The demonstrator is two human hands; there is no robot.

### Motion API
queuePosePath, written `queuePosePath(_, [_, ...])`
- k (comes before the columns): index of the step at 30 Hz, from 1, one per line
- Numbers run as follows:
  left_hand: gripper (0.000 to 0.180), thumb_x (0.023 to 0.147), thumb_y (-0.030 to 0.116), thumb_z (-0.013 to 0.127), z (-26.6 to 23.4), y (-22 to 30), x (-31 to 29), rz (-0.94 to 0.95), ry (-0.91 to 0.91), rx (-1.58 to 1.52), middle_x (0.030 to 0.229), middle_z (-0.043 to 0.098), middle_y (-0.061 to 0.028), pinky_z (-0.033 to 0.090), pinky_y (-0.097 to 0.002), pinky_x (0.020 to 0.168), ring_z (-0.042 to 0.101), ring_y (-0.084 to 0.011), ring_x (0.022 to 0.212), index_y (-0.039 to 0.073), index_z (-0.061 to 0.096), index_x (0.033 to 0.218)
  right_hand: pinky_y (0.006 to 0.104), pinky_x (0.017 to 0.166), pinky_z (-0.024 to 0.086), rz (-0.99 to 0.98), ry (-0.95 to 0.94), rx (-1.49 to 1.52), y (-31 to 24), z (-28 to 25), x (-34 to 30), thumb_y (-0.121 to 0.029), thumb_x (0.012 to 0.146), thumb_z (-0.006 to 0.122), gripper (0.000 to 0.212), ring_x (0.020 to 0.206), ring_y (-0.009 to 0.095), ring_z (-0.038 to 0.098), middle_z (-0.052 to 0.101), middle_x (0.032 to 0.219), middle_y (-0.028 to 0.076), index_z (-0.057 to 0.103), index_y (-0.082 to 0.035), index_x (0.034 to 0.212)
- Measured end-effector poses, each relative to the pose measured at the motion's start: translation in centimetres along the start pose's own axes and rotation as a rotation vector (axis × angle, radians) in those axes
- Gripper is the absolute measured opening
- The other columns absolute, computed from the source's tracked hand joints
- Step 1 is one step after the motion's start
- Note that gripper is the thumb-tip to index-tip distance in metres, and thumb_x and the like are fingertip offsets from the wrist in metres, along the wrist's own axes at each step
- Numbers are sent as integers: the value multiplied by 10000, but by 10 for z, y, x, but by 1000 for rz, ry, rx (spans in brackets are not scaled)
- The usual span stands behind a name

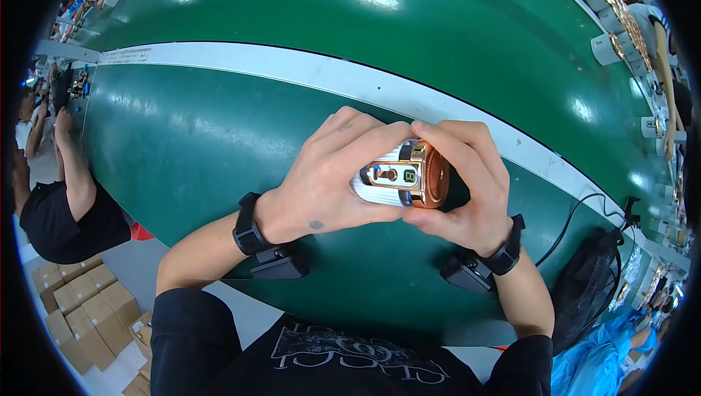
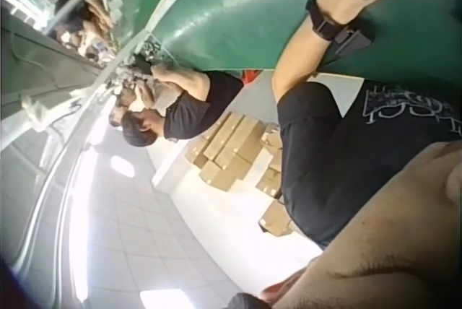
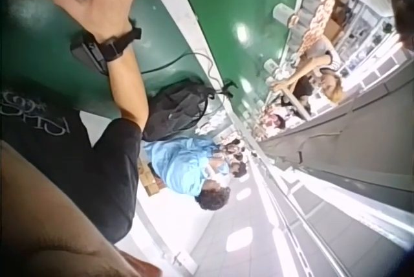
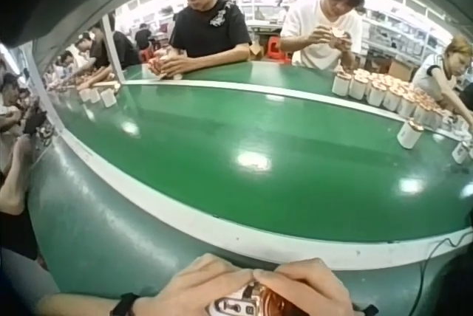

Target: The person picks up a white base and a gold-topped component, fits them together by hand, and places the assembled unit on the green conveyor belt, repeating this process for several units.

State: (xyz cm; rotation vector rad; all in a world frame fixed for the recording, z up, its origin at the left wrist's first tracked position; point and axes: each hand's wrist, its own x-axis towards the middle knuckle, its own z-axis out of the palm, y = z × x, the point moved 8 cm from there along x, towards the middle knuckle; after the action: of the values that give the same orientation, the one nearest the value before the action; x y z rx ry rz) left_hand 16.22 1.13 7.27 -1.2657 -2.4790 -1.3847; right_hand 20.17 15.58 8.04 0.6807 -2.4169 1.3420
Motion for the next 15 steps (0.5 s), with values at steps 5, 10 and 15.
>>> queuePosePath(5, [843, 731, 352, 890, 11, -5, -6, -179, -10, -278, 1115, 642, -92, 502, -384, 889, 621, -240, 971, 22, 475, 1388, 384, 858, 503, 18, -5, -94, -7, 5, 9, -433, 671, 901, 817, 1132, 292, 539, 546, 1279, 149, 626, -30, 1327])
queuePosePath(10, [749, 910, 436, 741, 33, -3, 1, -491, 91, -884, 1187, 592, -123, 441, -320, 1001, 573, -203, 1099, 26, 384, 1426, 393, 896, 494, 24, 74, 9, -8, 9, 7, -617, 659, 856, 987, 1171, 306, 541, 499, 1343, 187, 551, 13, 1355])
queuePosePath(15, [806, 956, 610, 583, 62, -15, -10, -724, 91, -1151, 1296, 507, -139, 399, -326, 1042, 516, -203, 1180, 8, 354, 1441, 371, 861, 511, -6, 152, -122, -7, 8, -2, -685, 634, 849, 1041, 1072, 297, 603, 568, 1258, 195, 524, 26, 1320])
